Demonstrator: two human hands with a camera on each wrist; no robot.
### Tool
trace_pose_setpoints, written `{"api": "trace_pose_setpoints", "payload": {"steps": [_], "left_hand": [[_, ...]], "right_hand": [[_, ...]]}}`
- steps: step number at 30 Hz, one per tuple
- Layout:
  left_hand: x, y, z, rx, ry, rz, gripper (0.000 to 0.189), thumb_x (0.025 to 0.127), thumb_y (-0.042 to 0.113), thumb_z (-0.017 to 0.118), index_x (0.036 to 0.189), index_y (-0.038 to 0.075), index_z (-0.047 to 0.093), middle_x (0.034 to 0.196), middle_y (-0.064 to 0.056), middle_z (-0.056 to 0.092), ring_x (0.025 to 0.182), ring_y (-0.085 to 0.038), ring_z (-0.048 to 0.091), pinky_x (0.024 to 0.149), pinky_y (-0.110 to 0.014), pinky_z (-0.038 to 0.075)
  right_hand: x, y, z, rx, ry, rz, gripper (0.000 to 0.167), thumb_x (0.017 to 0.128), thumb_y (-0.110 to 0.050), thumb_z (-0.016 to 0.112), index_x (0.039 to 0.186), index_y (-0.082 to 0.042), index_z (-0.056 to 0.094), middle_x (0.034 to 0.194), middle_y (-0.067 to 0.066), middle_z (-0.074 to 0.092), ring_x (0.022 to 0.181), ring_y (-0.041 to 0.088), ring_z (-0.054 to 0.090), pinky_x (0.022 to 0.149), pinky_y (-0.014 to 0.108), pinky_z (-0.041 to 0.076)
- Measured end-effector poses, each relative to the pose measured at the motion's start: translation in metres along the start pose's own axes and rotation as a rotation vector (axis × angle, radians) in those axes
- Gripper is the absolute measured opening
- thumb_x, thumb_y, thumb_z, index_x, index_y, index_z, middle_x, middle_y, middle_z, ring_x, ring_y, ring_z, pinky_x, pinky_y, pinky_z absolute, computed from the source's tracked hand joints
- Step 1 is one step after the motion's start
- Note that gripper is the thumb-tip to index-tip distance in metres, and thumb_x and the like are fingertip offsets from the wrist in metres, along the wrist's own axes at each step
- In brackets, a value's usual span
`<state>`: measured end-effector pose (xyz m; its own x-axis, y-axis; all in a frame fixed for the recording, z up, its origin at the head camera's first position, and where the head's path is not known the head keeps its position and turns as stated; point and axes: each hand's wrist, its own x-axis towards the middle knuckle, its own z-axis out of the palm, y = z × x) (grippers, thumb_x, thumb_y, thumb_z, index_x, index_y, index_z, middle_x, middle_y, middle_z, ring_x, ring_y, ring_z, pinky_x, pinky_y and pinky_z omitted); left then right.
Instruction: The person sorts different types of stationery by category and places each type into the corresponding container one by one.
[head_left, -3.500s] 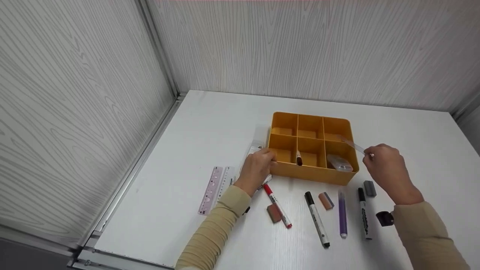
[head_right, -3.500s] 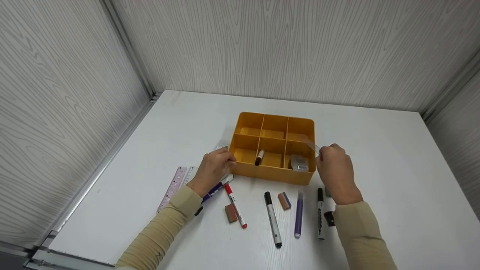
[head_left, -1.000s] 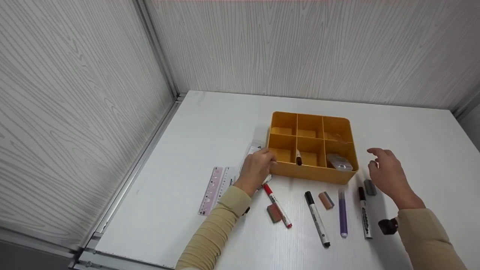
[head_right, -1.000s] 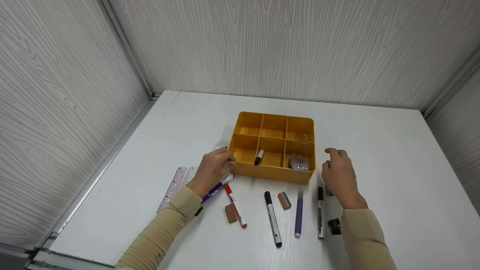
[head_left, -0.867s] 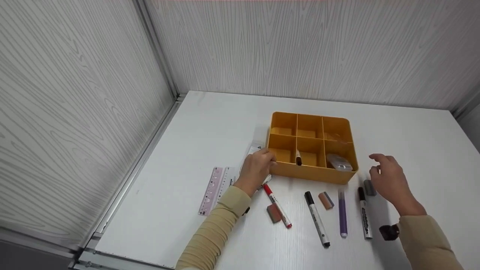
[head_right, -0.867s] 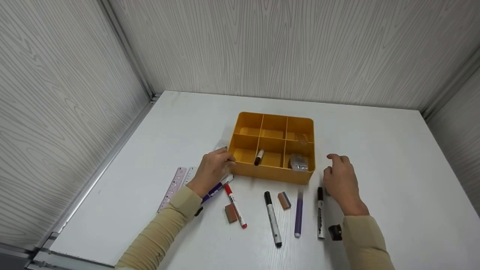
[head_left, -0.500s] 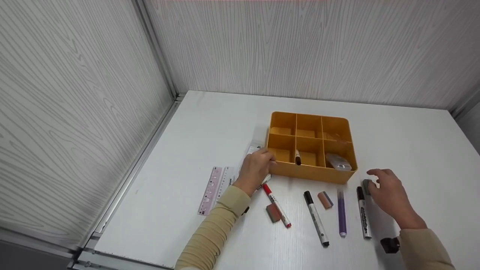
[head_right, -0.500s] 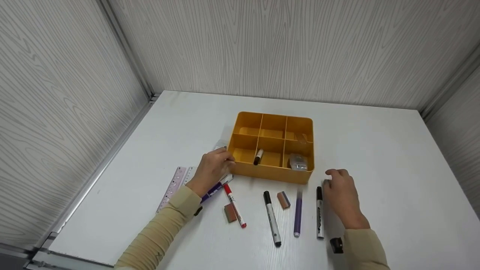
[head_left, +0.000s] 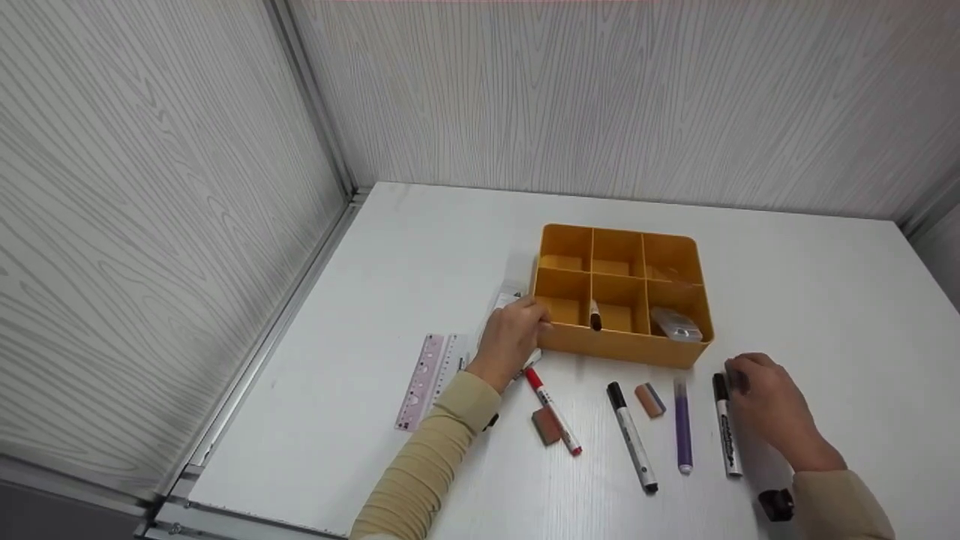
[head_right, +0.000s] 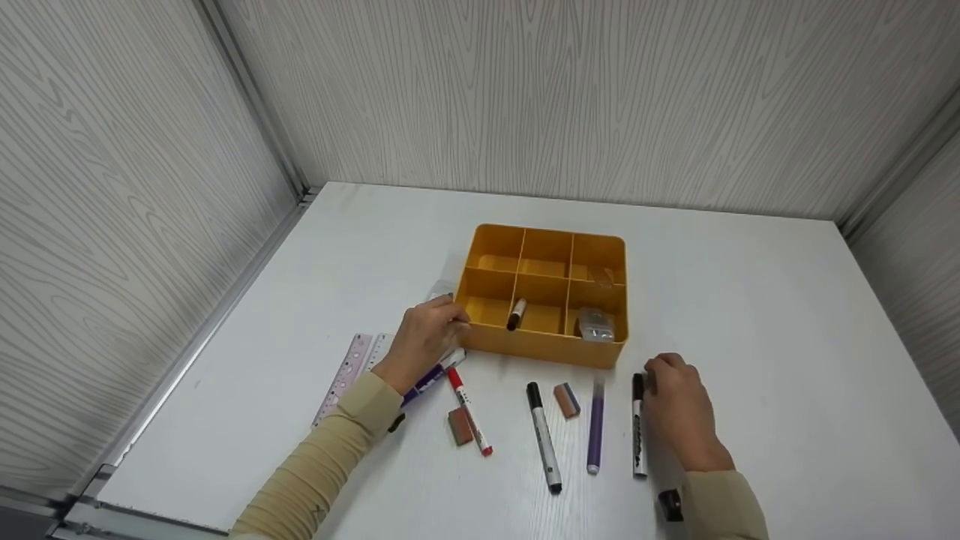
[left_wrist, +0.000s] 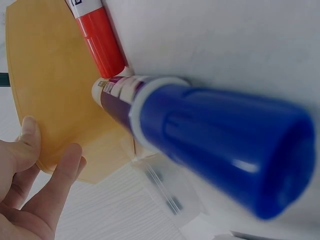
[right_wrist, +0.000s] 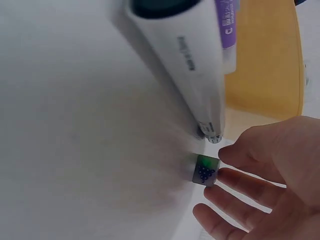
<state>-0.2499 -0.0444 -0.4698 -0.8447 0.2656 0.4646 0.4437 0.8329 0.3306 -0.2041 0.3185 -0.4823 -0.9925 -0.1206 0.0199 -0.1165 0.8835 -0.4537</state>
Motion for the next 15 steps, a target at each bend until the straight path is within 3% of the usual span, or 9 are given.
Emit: {"api": "trace_pose_setpoints", "payload": {"steps": [8,15], "left_hand": [[-0.0009,0.001,-0.0005,-0.008,-0.02,-0.021,0.007,0.092,0.019,0.069,0.093,0.013,0.072,0.092,0.001,0.069,0.08,-0.011,0.067,0.078,-0.02,0.057],[-0.0004,0.0022,-0.001,-0.033,-0.035,-0.036,0.007,0.094,0.018,0.067,0.096,0.013,0.072,0.095,0.002,0.069,0.082,-0.011,0.067,0.081,-0.019,0.056]], "right_hand": [[0.0032,0.0021,0.0,-0.029,0.015,-0.042,0.027,0.092,0.003,0.057,0.118,0.01,0.06,0.126,0.031,0.052,0.115,0.05,0.053,0.099,0.063,0.043],[0.0067,0.0059,-0.0009,-0.012,-0.043,-0.017,0.027,0.094,0.002,0.055,0.12,0.007,0.057,0.127,0.033,0.053,0.116,0.051,0.053,0.099,0.064,0.043]]}}
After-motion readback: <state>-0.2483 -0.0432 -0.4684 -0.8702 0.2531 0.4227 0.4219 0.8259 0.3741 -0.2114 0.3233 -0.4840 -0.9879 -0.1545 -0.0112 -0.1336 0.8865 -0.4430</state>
